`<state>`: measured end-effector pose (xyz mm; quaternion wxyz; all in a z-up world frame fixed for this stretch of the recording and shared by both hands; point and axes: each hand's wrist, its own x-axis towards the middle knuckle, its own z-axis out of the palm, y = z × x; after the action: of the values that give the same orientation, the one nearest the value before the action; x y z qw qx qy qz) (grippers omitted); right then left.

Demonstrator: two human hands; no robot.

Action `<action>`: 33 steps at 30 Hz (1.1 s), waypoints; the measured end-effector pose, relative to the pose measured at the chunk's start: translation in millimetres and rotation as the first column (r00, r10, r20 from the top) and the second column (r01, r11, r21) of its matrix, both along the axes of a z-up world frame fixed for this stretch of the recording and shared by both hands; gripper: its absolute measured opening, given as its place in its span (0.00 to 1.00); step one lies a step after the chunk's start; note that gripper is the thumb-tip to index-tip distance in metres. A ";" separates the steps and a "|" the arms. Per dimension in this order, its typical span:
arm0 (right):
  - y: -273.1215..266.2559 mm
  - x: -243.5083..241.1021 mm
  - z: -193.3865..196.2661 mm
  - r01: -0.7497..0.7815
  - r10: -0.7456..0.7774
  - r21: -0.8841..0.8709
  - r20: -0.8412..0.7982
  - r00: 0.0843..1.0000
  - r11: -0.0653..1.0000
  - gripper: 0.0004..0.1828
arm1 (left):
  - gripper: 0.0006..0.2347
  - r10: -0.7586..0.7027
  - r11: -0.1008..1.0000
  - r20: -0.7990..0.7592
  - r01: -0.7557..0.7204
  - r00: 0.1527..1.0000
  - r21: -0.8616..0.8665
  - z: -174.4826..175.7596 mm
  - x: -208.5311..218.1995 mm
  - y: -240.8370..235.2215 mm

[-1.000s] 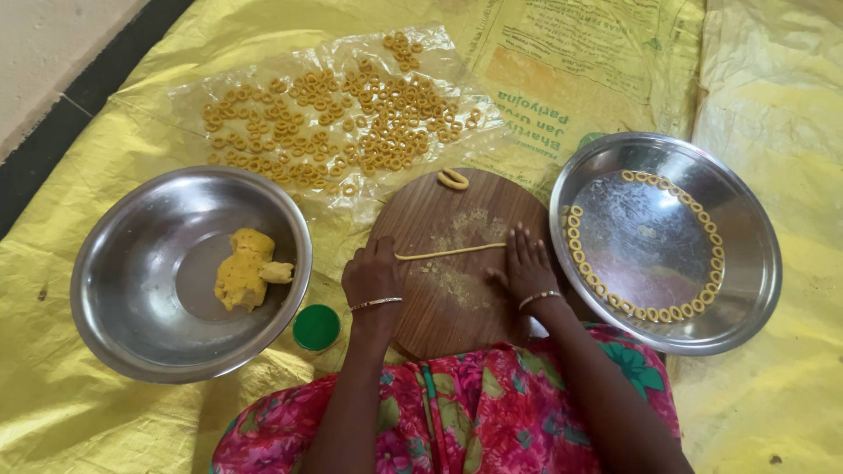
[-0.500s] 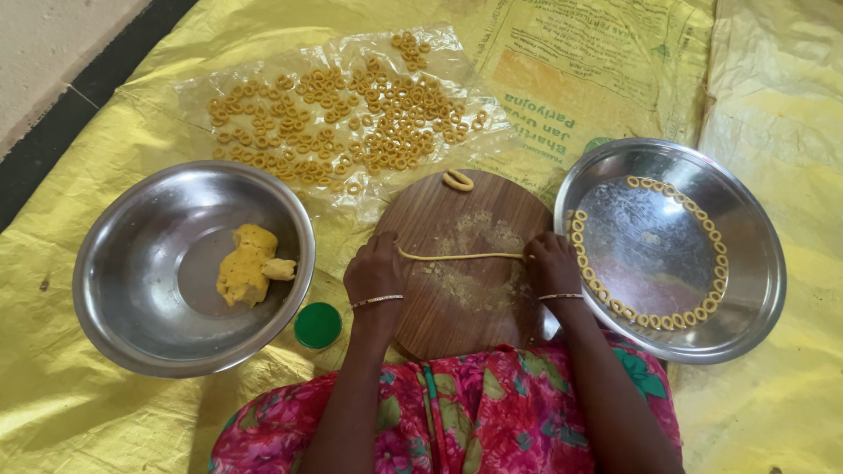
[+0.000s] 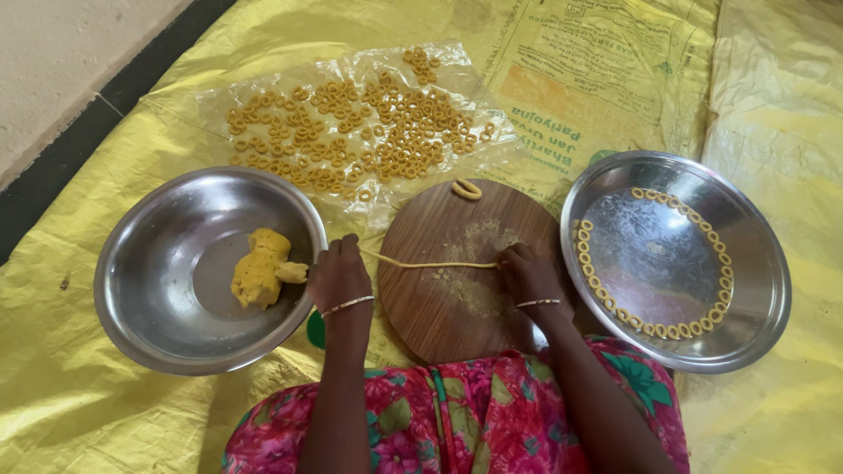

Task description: The person rolls yellow dough into thin ropes on a wooden board, then twists and shapes them into small ring-like snacks. The finished pieces are placed into a metal tray, while additional dough is kept in a bowl nearby.

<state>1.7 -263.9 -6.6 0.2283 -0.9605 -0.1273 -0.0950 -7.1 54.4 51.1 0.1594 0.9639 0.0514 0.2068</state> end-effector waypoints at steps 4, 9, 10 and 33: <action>-9.0 -14.8 -30.3 0.027 -0.025 0.148 -0.012 1.000 0.989 0.17 | 0.10 -0.043 0.999 -0.030 0.044 0.999 0.013 -9.4 3.5 -6.3; 8.9 -11.2 -96.0 -0.062 0.095 -0.474 0.046 0.994 0.879 0.39 | 0.10 -0.082 0.997 -0.049 0.081 0.995 -0.017 -6.5 3.5 -11.2; 9.7 -3.8 -106.4 -0.048 0.052 -0.470 -0.004 0.999 0.882 0.40 | 0.10 -0.087 0.996 -0.051 0.086 0.995 -0.022 -4.3 2.2 -12.1; -13.9 4.1 -123.6 0.028 -0.125 -0.500 -0.162 0.979 0.865 0.44 | 0.12 -0.156 0.986 0.016 0.157 0.988 -0.057 11.8 -3.5 -24.8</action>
<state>5.8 -277.8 -130.3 -0.0186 -0.9958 -0.0868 0.0235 -10.6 29.7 62.9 0.2036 0.9587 -0.0192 0.1978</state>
